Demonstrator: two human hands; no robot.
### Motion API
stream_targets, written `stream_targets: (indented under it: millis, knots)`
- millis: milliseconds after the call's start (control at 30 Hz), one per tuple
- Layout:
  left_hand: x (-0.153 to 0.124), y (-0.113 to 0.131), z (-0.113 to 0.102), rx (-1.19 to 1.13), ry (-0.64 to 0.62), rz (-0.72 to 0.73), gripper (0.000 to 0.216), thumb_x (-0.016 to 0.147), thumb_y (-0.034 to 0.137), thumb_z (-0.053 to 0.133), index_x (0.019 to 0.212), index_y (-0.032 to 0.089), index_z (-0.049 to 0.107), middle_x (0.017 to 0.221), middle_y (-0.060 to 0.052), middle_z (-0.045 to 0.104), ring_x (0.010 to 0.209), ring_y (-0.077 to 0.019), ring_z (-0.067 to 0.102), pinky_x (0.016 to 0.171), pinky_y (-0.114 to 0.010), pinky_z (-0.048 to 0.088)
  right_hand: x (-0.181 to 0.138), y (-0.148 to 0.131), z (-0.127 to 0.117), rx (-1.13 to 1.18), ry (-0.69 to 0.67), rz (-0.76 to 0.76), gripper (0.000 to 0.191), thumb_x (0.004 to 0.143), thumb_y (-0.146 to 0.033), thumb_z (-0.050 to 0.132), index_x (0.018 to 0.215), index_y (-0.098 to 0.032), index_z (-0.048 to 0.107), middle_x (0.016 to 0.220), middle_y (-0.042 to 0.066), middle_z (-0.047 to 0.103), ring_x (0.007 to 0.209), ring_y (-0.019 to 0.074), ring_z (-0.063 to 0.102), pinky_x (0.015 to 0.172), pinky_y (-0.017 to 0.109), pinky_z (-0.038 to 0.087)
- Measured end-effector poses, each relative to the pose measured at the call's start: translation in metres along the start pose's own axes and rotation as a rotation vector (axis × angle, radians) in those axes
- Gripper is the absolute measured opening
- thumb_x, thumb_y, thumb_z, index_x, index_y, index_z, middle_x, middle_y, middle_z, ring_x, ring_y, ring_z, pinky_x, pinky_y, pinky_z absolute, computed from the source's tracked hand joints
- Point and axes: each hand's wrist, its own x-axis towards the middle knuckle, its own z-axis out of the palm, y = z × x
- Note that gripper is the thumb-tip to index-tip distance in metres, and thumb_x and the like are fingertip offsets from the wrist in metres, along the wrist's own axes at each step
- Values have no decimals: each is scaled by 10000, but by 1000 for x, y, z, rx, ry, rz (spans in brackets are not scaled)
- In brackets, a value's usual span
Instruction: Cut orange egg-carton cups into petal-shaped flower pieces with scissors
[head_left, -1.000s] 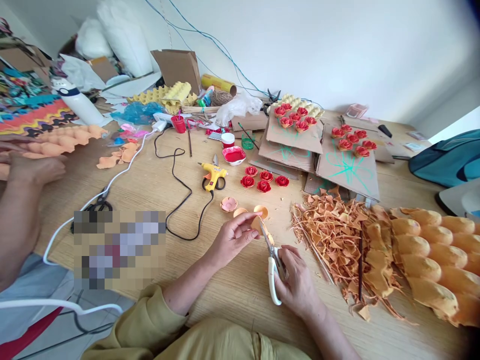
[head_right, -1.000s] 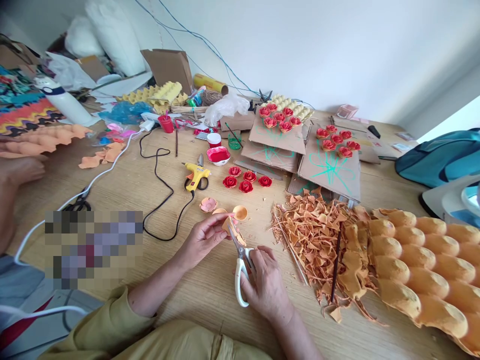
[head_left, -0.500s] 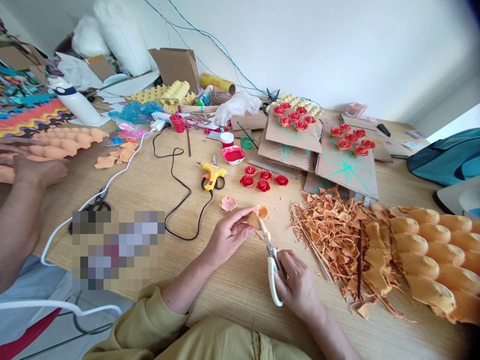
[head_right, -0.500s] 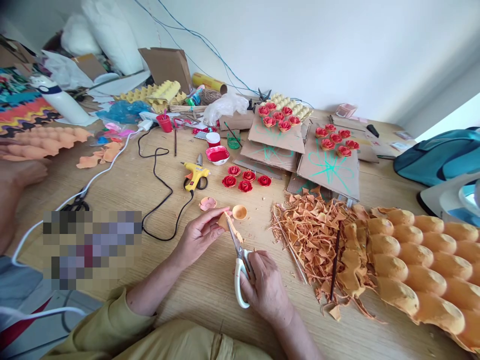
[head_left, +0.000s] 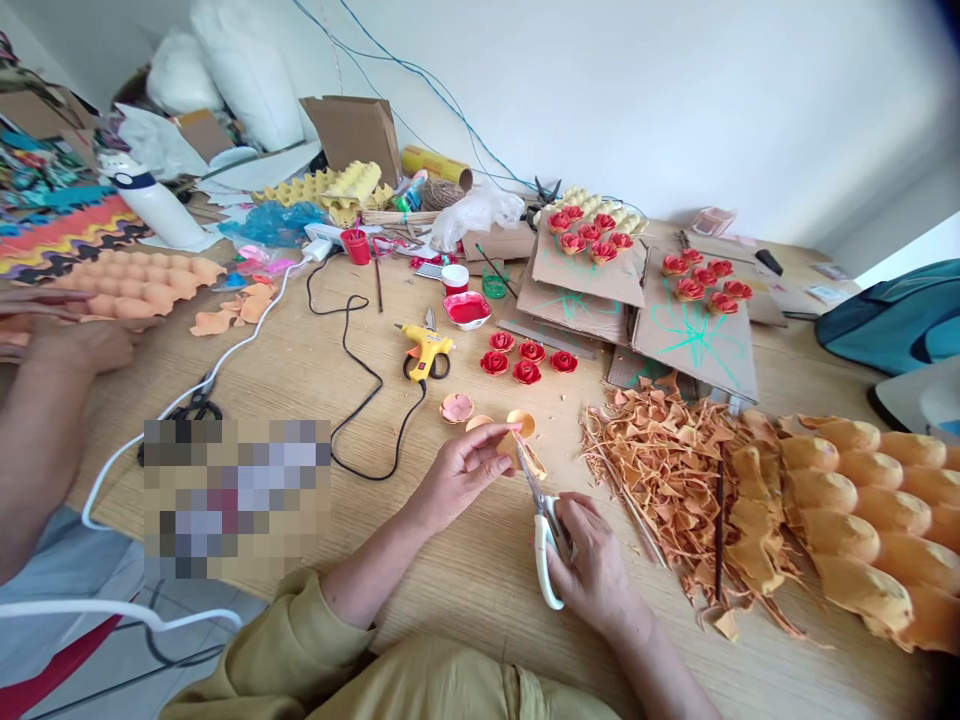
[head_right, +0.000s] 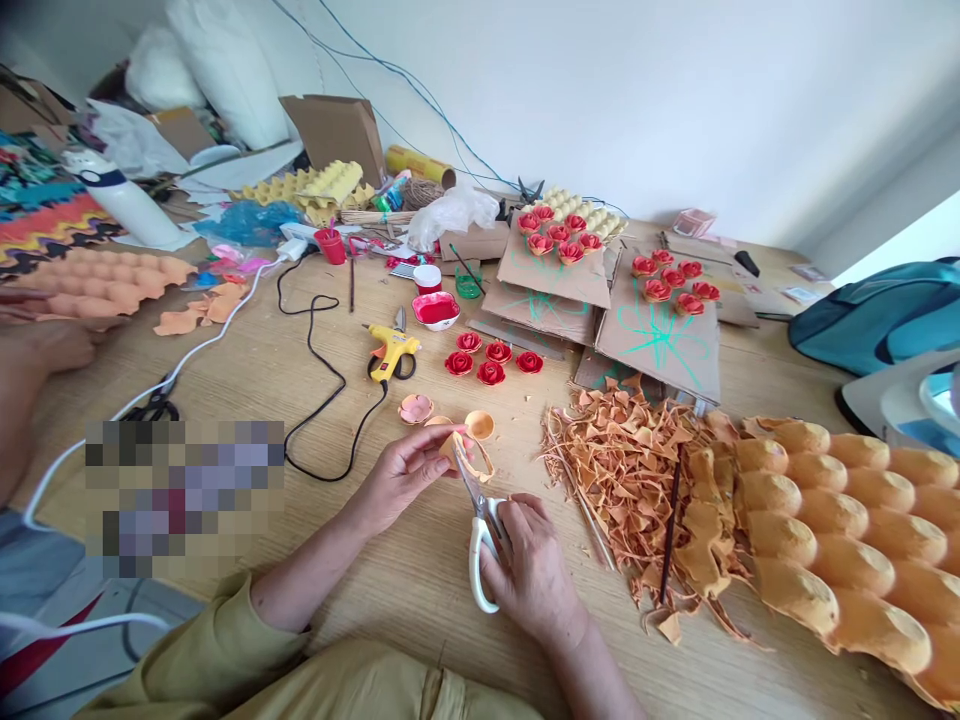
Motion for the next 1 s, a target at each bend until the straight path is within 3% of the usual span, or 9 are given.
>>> stream_targets:
  millis: [367, 600, 800, 1000]
  knots:
    - [0, 4, 0, 10, -11, -9, 411, 881, 318, 657, 1266, 179, 617, 1155, -94, 683, 962, -203, 682, 858, -353, 589, -3, -3, -1, 17, -10, 5, 259, 958, -264, 498, 749, -239, 347, 675, -21, 427, 627, 160, 421, 594, 289, 371]
    - [-2, 2, -1, 122, 72, 115, 412, 884, 285, 659, 1283, 195, 612, 1292, -111, 621, 1105, -212, 636, 950, -317, 543, -4, -2, 1, 6, 0, 25, 270, 952, -254, 514, 741, -239, 347, 671, -21, 437, 622, 159, 427, 587, 284, 364]
    - [-2, -2, -1, 130, 19, 131, 394, 881, 258, 659, 1268, 195, 619, 1248, -107, 627, 1088, -209, 640, 929, -314, 550, -1, -2, 2, 17, 18, 35, 237, 935, -216, 514, 752, -240, 365, 678, -17, 459, 655, 167, 464, 623, 297, 415]
    - [-2, -3, 0, 121, 41, 165, 388, 873, 244, 667, 1258, 214, 624, 1310, -106, 598, 1139, -216, 620, 949, -308, 535, -4, -3, 1, 8, 31, 22, 271, 940, -238, 525, 737, -242, 345, 660, -29, 426, 612, 155, 422, 580, 283, 369]
